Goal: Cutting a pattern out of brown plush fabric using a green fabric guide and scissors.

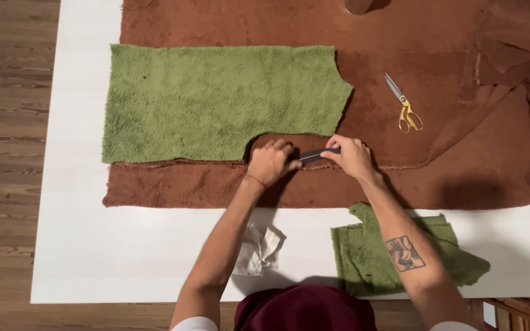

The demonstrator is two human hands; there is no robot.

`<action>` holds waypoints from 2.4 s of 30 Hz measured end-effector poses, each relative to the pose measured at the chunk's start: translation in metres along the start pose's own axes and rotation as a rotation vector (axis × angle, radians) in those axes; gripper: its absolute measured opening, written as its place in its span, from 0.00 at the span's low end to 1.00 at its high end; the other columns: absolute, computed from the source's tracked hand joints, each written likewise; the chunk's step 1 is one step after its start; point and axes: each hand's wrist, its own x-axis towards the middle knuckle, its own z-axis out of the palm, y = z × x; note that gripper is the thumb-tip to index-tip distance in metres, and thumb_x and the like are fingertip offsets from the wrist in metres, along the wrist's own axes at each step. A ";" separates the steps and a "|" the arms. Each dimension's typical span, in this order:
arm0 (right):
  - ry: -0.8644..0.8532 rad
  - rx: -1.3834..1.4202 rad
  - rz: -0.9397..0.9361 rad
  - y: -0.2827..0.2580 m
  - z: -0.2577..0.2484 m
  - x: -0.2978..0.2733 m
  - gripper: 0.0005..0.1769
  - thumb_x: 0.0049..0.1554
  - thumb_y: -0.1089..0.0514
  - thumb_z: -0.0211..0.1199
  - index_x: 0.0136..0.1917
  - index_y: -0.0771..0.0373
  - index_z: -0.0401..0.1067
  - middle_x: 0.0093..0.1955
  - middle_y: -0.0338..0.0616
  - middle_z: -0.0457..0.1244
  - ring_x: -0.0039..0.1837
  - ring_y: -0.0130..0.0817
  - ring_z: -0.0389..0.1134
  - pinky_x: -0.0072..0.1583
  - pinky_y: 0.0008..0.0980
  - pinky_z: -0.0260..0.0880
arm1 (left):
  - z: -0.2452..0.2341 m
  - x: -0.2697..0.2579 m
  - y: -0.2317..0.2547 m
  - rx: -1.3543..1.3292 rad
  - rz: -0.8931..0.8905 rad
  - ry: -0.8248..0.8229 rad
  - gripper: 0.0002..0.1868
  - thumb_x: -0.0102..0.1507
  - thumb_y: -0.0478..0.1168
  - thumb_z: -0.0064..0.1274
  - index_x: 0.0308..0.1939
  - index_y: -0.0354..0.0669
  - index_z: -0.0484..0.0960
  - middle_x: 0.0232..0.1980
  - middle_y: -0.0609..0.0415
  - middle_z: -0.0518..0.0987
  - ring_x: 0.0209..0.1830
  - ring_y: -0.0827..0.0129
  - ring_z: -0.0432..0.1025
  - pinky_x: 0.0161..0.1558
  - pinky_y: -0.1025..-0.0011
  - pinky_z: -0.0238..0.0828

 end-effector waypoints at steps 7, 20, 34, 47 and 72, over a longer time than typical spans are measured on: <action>-0.265 -0.156 0.265 0.032 -0.031 0.010 0.20 0.52 0.42 0.74 0.48 0.58 0.77 0.39 0.43 0.73 0.35 0.30 0.66 0.37 0.31 0.62 | 0.023 -0.013 -0.021 -0.168 -0.144 -0.075 0.16 0.58 0.55 0.61 0.40 0.50 0.86 0.44 0.50 0.84 0.35 0.56 0.78 0.35 0.60 0.78; 0.166 -0.170 0.140 0.035 -0.027 -0.006 0.28 0.43 0.50 0.84 0.50 0.65 0.76 0.46 0.47 0.68 0.45 0.39 0.70 0.47 0.42 0.73 | -0.026 0.006 -0.018 -0.042 -0.344 0.055 0.13 0.59 0.43 0.61 0.44 0.41 0.84 0.46 0.45 0.81 0.35 0.47 0.78 0.37 0.52 0.76; 0.221 0.064 0.075 0.070 -0.019 -0.021 0.21 0.51 0.62 0.76 0.59 0.59 0.77 0.53 0.42 0.67 0.38 0.32 0.68 0.46 0.35 0.72 | -0.033 -0.005 -0.009 0.037 -0.312 0.006 0.17 0.60 0.44 0.59 0.50 0.40 0.81 0.50 0.45 0.77 0.35 0.50 0.78 0.32 0.56 0.77; 0.111 -0.023 -0.093 -0.114 -0.026 -0.075 0.39 0.44 0.54 0.81 0.66 0.61 0.70 0.56 0.45 0.64 0.47 0.35 0.70 0.48 0.36 0.75 | -0.042 -0.007 0.027 -0.346 -0.151 0.178 0.08 0.57 0.43 0.65 0.37 0.50 0.84 0.55 0.50 0.86 0.55 0.57 0.78 0.54 0.62 0.76; 0.299 1.034 0.379 0.044 0.005 -0.025 0.15 0.57 0.64 0.66 0.54 0.57 0.64 0.48 0.47 0.67 0.44 0.36 0.73 0.30 0.32 0.71 | -0.018 -0.031 0.023 0.090 -0.112 -0.180 0.21 0.61 0.51 0.59 0.51 0.42 0.84 0.51 0.49 0.76 0.52 0.54 0.71 0.39 0.57 0.77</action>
